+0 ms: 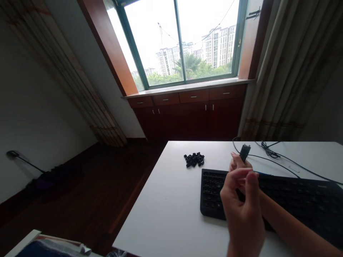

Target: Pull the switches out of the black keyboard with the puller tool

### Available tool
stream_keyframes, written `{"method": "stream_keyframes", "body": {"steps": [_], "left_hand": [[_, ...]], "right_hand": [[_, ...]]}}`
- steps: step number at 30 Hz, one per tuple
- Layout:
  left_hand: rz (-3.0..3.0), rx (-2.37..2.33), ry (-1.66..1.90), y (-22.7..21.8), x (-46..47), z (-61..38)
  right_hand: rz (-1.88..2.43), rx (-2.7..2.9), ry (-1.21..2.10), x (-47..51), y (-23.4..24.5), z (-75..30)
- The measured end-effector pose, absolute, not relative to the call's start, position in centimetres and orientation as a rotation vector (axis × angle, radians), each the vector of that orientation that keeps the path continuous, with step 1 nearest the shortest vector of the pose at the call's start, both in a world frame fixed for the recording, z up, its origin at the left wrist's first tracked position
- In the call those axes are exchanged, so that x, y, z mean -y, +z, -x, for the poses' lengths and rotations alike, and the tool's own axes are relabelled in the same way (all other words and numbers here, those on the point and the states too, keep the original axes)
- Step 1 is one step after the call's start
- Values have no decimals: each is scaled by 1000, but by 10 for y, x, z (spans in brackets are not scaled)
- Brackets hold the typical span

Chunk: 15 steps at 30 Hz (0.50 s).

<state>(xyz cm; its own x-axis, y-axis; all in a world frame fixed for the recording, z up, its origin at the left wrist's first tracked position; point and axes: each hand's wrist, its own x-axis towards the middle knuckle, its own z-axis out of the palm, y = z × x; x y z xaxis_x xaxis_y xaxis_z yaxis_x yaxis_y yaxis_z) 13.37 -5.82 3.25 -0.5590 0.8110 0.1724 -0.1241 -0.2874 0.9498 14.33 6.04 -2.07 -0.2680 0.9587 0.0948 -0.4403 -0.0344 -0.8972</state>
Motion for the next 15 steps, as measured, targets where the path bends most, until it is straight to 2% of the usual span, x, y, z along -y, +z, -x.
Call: {"method": "stream_keyframes", "body": {"steps": [10,13,15], "left_hand": [[-2199,-1786,1234,23,77,26],[-2431,-1839,1084,13,57,63],[-2410,-1951,1107,3,43,81]], "right_hand": [[809,938,1594,-64,-25,-132],[818,936,1605,-65,-26,-132],[819,942,1603,-65,-26,-132]]}}
